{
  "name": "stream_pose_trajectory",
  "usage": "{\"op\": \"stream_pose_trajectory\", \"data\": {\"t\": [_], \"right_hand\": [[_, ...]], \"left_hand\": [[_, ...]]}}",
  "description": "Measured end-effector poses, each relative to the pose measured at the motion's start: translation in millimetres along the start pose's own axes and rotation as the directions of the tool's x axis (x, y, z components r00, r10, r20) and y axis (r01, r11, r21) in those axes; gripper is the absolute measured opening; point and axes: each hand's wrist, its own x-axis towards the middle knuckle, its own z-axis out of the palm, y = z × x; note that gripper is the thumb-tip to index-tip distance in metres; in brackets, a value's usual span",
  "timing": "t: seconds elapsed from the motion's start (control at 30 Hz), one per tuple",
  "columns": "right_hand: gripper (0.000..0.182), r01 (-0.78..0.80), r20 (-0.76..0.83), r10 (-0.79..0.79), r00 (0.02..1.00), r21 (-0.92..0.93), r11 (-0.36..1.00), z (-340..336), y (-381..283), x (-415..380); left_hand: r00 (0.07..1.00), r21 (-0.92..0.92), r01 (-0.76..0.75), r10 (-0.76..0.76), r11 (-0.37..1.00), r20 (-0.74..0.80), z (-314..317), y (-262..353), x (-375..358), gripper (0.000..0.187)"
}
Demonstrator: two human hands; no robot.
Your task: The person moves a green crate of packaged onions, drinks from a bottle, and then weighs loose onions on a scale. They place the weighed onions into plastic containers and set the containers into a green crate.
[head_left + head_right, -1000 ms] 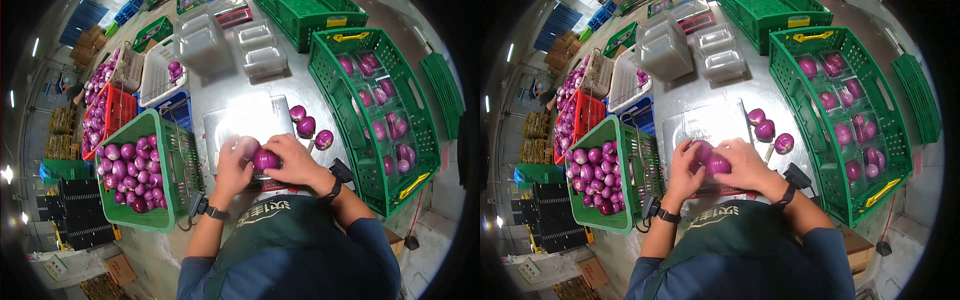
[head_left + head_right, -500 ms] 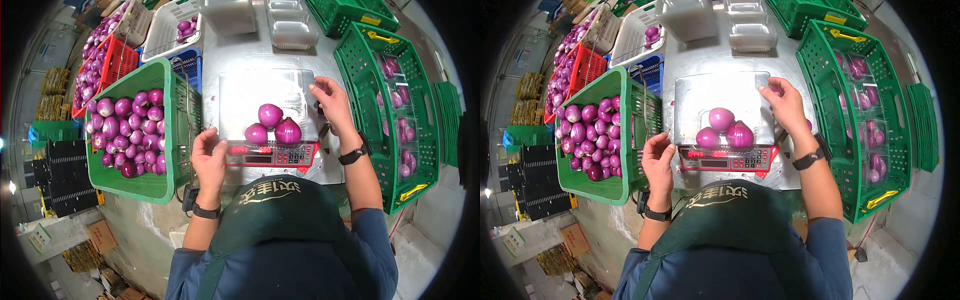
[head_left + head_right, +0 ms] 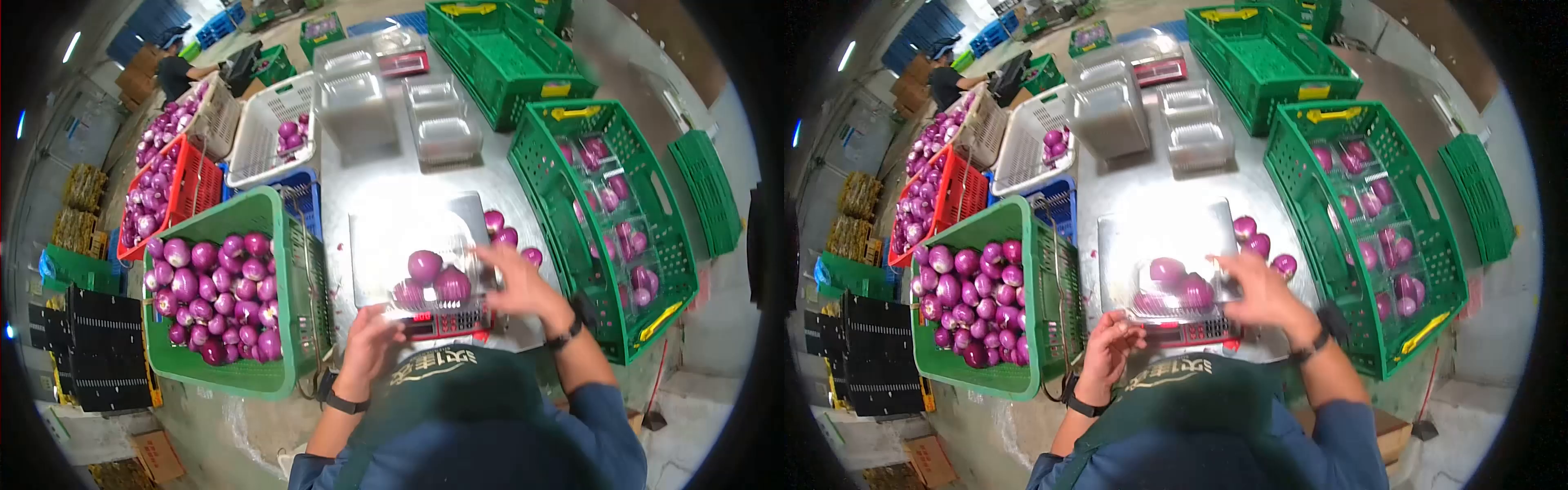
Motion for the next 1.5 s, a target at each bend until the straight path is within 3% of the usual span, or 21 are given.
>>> {"op": "stream_pose_trajectory", "data": {"t": [0.03, 0.07, 0.1, 0.17, 0.27, 0.37, 0.47, 0.57, 0.6, 0.7, 0.77, 0.8, 0.87, 1.03, 1.1, 1.17, 1.2, 1.23, 1.3, 1.4, 1.5], "right_hand": [[0.092, -0.153, 0.214, 0.135, 0.968, 0.068, 0.986, -2, -4, -11], [0.099, -0.404, 0.366, 0.302, 0.880, 0.244, 0.882, -3, -16, -21], [0.098, -0.396, 0.302, 0.287, 0.909, 0.413, 0.820, 14, -12, -33], [0.078, -0.523, 0.241, 0.526, 0.816, 0.695, 0.493, 42, -16, -38], [0.054, -0.587, 0.303, 0.612, 0.731, 0.736, 0.337, 62, 8, -38], [0.042, -0.491, 0.186, 0.581, 0.792, 0.759, 0.427, 69, 11, -36], [0.045, -0.430, 0.097, 0.527, 0.845, 0.708, 0.560, 54, 16, -28], [0.050, -0.067, -0.241, 0.354, 0.904, 0.736, 0.674, 27, -21, 3], [0.055, -0.024, -0.254, 0.342, 0.905, 0.771, 0.637, 24, -25, 12], [0.057, -0.015, -0.246, 0.466, 0.850, 0.873, 0.488, 4, -60, 43], [0.057, -0.016, -0.291, 0.500, 0.816, 0.852, 0.523, -13, -56, 57], [0.057, 0.070, -0.417, 0.439, 0.796, 0.784, 0.617, -11, -34, 64], [0.057, 0.046, -0.507, 0.424, 0.751, 0.680, 0.732, -49, -34, 70], [0.059, 0.078, -0.714, 0.486, 0.505, 0.598, 0.798, -145, 26, 77], [0.062, 0.153, -0.684, 0.618, 0.387, 0.708, 0.689, -183, 53, 72], [0.064, -0.025, -0.767, 0.608, 0.205, 0.617, 0.787, -213, 95, 59], [0.066, -0.076, -0.788, 0.596, 0.153, 0.592, 0.802, -223, 136, 52], [0.068, -0.127, -0.808, 0.580, 0.101, 0.568, 0.813, -229, 179, 42], [0.072, -0.385, -0.830, 0.557, -0.036, 0.526, 0.758, -237, 211, 26], [0.073, -0.464, -0.789, 0.610, -0.076, 0.569, 0.679, -238, 255, 12], [0.078, -0.427, -0.730, 0.680, -0.069, 0.638, 0.641, -240, 322, 12]], "left_hand": [[1.000, -0.017, 0.020, -0.021, 1.000, -0.024, 3, 3, 0, 0.023], [0.996, 0.026, 0.024, -0.021, 0.999, -0.090, 6, 1, 3, 0.021], [0.988, 0.070, 0.035, -0.024, 0.997, -0.154, 6, -2, 7, 0.018], [0.986, 0.168, 0.054, -0.027, 0.984, -0.162, 2, -6, 19, 0.015], [0.986, 0.247, 0.054, -0.013, 0.968, -0.165, 7, -1, 21, 0.011], [0.990, 0.266, 0.012, 0.027, 0.964, -0.140, 12, 2, 18, 0.011], [0.991, 0.276, -0.051, 0.083, 0.960, -0.106, 22, 9, 10, 0.017], [0.977, 0.229, -0.211, 0.213, 0.950, 0.015, 39, 13, 4, 0.017], [0.972, 0.194, -0.236, 0.226, 0.952, 0.070, 46, 18, 2, 0.016], [0.952, 0.311, -0.307, 0.286, 0.900, 0.112, 71, 27, -3, 0.016], [0.946, 0.396, -0.324, 0.304, 0.859, 0.114, 77, 32, -1, 0.018], [0.932, 0.402, -0.362, 0.338, 0.841, 0.132, 80, 33, -2, 0.021], [0.912, 0.421, -0.407, 0.388, 0.811, 0.134, 83, 42, -9, 0.025], [0.812, 0.524, -0.511, 0.583, 0.682, 0.032, 44, 80, -45, 0.025], [0.707, 0.561, -0.555, 0.703, 0.615, -0.071, 44, 91, -58, 0.010], [0.615, 0.707, -0.511, 0.782, 0.489, -0.097, 29, 100, -68, 0.010], [0.584, 0.766, -0.516, 0.811, 0.383, -0.011, 3, 103, -77, 0.021], [0.534, 0.773, -0.513, 0.844, 0.374, -0.054, 19, 108, -83, 0.009], [0.549, 0.813, -0.426, 0.828, 0.398, -0.118, -16, 108, -88, 0.013], [0.494, 0.933, -0.230, 0.859, 0.275, -0.131, -41, 103, -94, 0.012], [0.544, 0.977, 0.121, 0.812, 0.174, -0.212, -51, 98, -104, 0.019]]}}
